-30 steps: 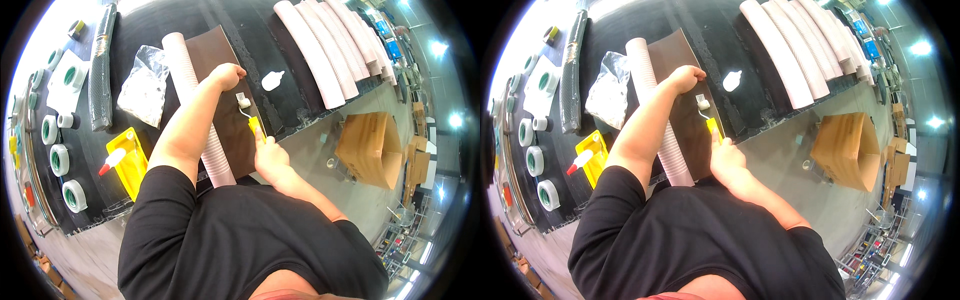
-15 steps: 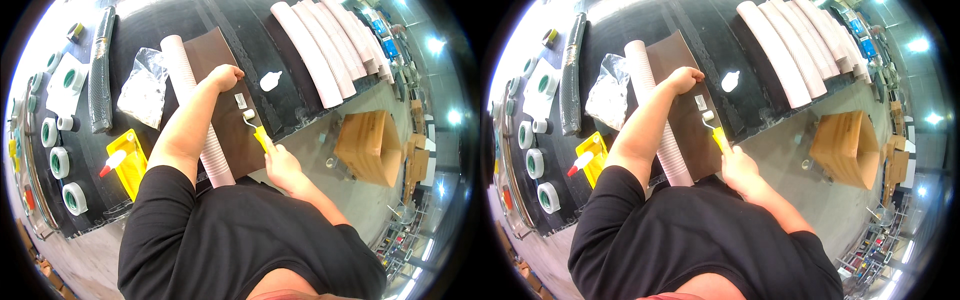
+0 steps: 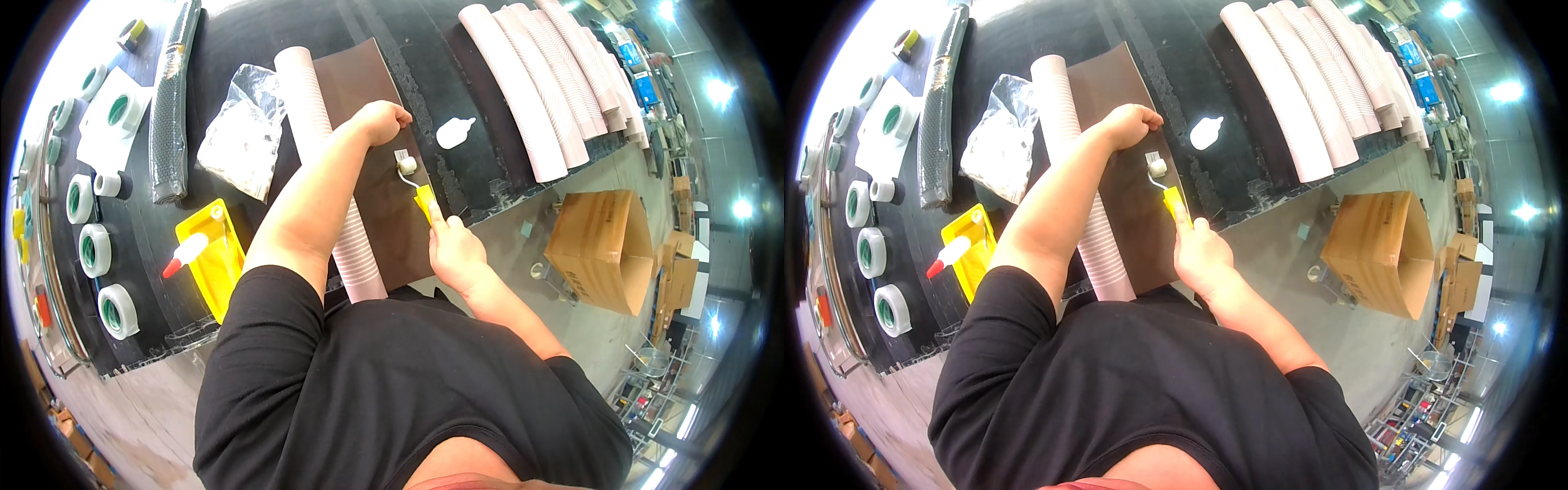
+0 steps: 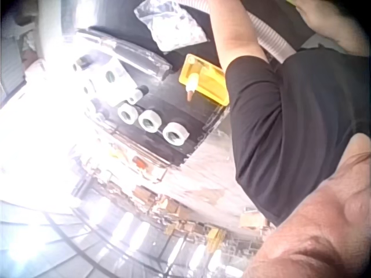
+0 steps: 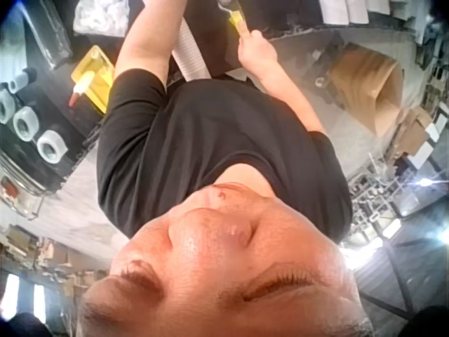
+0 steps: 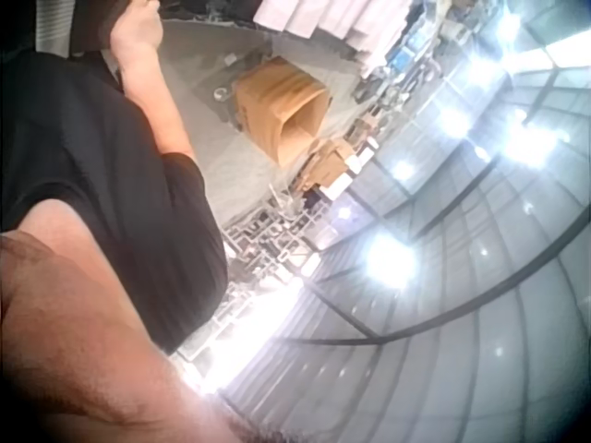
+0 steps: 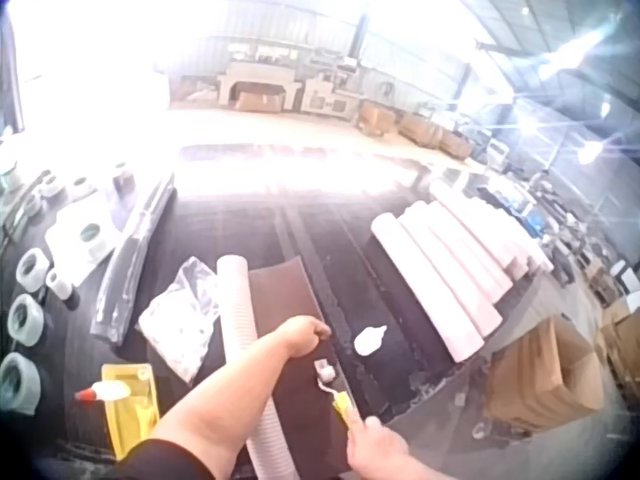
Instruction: The person applies adhesive from a bottle onto small plastic strips and uses a small roller to press the strips onto large brown insulation rolls on a workbench.
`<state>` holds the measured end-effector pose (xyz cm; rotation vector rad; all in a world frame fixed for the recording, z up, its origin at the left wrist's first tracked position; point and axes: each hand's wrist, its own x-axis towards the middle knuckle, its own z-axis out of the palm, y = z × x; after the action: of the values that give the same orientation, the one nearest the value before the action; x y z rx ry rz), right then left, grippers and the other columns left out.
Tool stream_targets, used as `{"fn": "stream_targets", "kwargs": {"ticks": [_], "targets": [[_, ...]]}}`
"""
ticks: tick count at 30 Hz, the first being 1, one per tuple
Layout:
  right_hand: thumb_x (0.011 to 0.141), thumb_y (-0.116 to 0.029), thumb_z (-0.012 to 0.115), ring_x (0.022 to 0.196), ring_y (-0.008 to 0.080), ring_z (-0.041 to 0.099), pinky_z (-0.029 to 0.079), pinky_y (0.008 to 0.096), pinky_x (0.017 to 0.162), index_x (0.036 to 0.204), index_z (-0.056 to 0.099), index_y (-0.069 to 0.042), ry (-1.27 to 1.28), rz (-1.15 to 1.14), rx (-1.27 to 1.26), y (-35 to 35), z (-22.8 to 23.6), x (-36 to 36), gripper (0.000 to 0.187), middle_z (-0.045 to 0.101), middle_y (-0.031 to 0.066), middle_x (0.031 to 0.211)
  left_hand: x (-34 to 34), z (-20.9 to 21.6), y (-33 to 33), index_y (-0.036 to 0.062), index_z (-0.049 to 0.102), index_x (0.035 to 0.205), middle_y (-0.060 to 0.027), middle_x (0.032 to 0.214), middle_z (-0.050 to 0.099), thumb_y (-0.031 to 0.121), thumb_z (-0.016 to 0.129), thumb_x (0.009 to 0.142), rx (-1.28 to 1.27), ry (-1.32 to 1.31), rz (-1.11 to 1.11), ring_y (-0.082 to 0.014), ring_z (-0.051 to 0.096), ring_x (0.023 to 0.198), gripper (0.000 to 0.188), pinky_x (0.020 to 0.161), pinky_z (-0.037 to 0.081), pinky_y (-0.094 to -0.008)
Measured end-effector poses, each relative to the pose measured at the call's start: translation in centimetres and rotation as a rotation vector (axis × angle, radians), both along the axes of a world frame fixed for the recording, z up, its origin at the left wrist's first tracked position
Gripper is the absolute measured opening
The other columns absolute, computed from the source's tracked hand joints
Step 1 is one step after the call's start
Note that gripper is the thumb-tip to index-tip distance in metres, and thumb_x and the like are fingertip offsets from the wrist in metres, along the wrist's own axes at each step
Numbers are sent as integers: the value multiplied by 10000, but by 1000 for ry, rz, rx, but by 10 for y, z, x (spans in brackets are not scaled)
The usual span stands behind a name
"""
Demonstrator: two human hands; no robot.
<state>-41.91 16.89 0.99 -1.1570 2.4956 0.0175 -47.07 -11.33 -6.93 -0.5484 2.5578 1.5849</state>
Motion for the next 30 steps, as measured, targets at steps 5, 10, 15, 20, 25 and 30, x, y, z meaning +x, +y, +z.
{"fn": "stream_targets", "kwargs": {"ticks": [5, 10, 15, 20, 25, 30], "targets": [[986, -211, 455, 765, 358, 625, 520, 478, 672, 1497, 371, -80, 28, 49, 14, -4, -6, -6, 534, 569, 192, 944, -1, 1, 1, 83, 711, 1187, -100, 1145, 720, -17, 456, 844, -28, 9, -14, -236, 667, 1080, 439, 947, 500, -315], [989, -228, 456, 777, 365, 628, 522, 478, 676, 1485, 391, -101, -6, 27, -32, -12, -7, -12, 516, 574, 194, 944, -1, 1, 0, 71, 705, 1191, -107, 1145, 720, -13, 460, 846, -50, 7, -23, -235, 669, 1080, 432, 947, 502, -310], [989, -232, 462, 787, 367, 628, 523, 473, 692, 1471, 407, -104, 5, 20, -80, -18, -12, -15, 502, 577, 186, 935, 0, 1, -1, 65, 705, 1189, -109, 1141, 721, -15, 459, 844, -41, 18, -25, -232, 669, 1080, 431, 948, 501, -306], [957, -168, 541, 738, 381, 610, 501, 478, 663, 1425, 467, -57, 38, 18, -279, -21, -24, -23, 487, 572, 182, 874, -3, 1, -1, 71, 715, 1175, -104, 1130, 726, -21, 474, 838, 1, 5, 4, -215, 670, 1067, 424, 957, 497, -304], [965, -167, 536, 754, 376, 604, 498, 465, 679, 1432, 463, -60, -34, -9, -410, -5, -15, -17, 484, 585, 189, 901, -2, -4, -4, 77, 713, 1184, -95, 1131, 726, -26, 471, 844, 45, 15, 6, -203, 668, 1068, 430, 974, 487, -294], [967, -169, 527, 764, 378, 611, 502, 470, 685, 1436, 452, -46, 1, -33, -218, -9, -19, -12, 491, 585, 189, 900, -3, 1, 0, 71, 715, 1174, -93, 1131, 725, -15, 459, 855, 57, -12, 31, -199, 663, 1082, 418, 971, 485, -295]]}}
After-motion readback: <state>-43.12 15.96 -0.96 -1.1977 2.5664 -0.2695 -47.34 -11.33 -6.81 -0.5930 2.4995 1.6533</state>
